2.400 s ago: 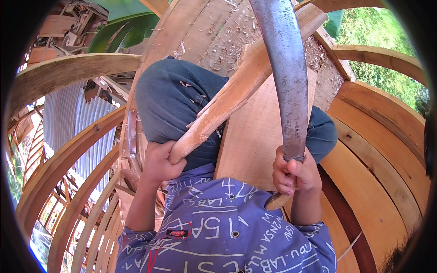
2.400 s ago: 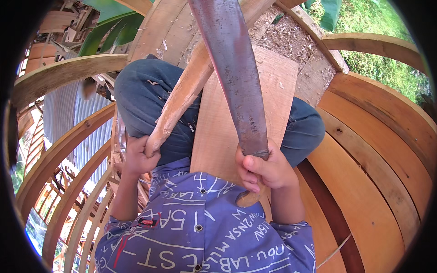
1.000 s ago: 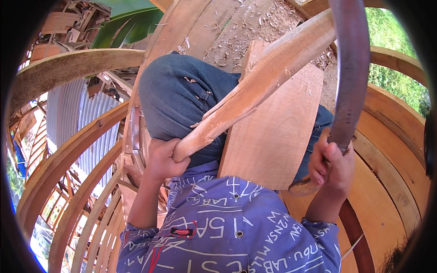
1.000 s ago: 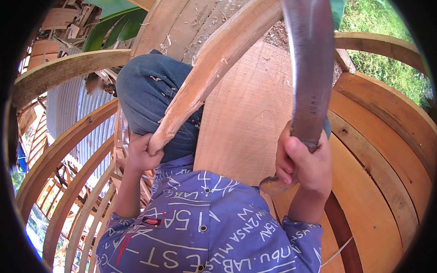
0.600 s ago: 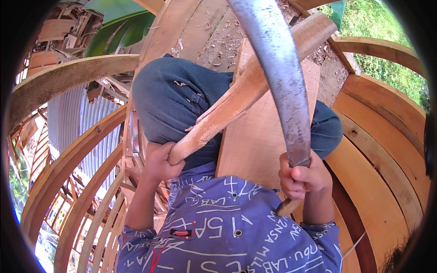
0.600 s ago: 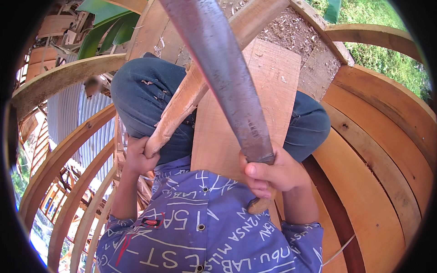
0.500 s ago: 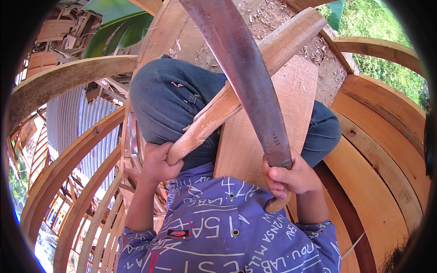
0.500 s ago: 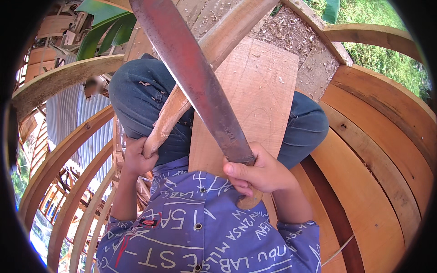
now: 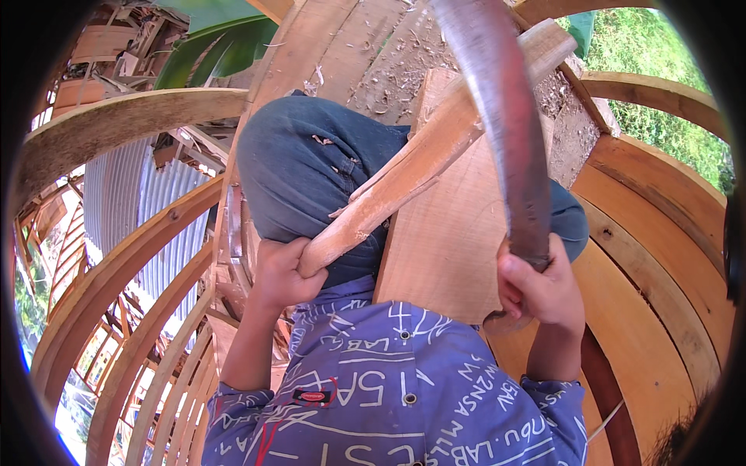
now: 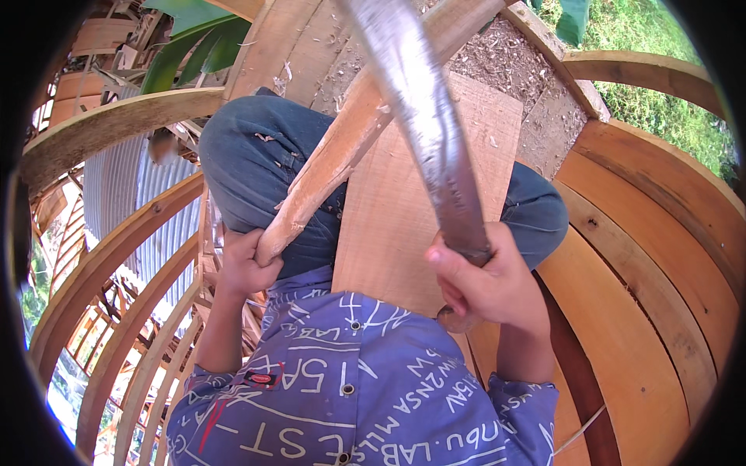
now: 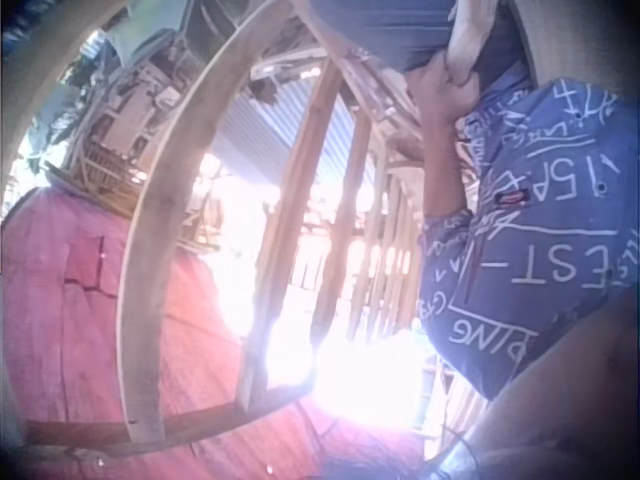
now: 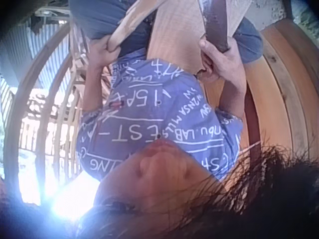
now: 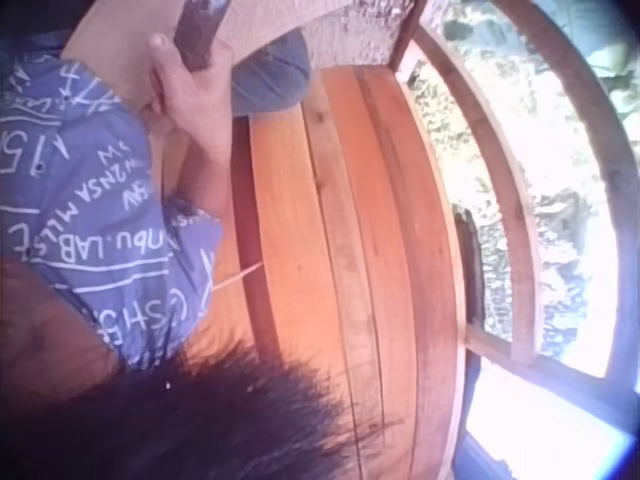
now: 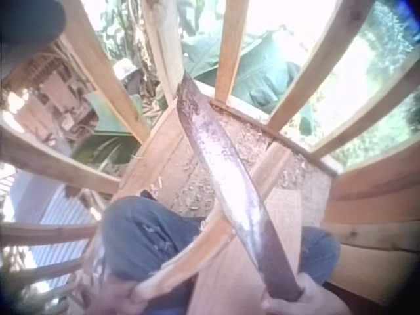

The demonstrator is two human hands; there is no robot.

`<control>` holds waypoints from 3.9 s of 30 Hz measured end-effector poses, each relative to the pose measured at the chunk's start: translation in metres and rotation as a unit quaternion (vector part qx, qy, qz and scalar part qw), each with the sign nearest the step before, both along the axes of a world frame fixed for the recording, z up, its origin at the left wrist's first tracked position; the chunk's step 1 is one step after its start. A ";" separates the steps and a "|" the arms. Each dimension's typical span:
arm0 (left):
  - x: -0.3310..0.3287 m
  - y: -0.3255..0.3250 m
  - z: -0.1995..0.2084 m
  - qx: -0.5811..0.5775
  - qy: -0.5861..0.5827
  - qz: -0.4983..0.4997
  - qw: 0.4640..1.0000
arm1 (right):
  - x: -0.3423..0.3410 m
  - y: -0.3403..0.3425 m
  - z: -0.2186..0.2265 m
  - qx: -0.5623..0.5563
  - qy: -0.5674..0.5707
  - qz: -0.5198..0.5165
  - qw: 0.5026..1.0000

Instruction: The person is sitting cross-legged on the ground, using a large curved blade to shave and shape a piece of light-colored wood. They hold the wood with their left hand and repeatedly strike it with the blade in their right hand to remove thin strips of material.

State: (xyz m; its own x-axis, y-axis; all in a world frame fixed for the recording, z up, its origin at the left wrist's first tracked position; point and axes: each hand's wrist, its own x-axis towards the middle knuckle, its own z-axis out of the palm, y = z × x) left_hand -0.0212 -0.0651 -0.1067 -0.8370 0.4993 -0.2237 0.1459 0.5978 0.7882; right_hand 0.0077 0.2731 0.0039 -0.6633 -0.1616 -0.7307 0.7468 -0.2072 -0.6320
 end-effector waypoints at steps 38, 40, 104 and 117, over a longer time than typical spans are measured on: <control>-0.002 -0.005 0.004 -0.010 -0.002 -0.013 1.000 | 0.011 -0.019 0.003 0.070 -0.006 0.001 0.998; -0.005 -0.001 0.008 0.002 -0.004 -0.016 1.000 | 0.017 -0.017 0.000 0.024 -0.001 -0.021 0.999; -0.008 0.002 0.012 0.015 -0.046 -0.020 0.999 | 0.017 0.000 -0.001 -0.033 0.042 -0.088 0.995; -0.002 -0.002 0.010 0.013 -0.042 -0.018 0.999 | 0.024 -0.010 -0.014 -0.049 -0.007 -0.037 0.998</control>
State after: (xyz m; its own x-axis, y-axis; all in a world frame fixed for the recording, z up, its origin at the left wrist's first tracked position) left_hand -0.0229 -0.0669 -0.0971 -0.7970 0.5353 -0.2797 0.0991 0.5728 0.8137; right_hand 0.0317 0.2627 -0.0097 -0.6654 -0.1838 -0.7235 0.7362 -0.3221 -0.5952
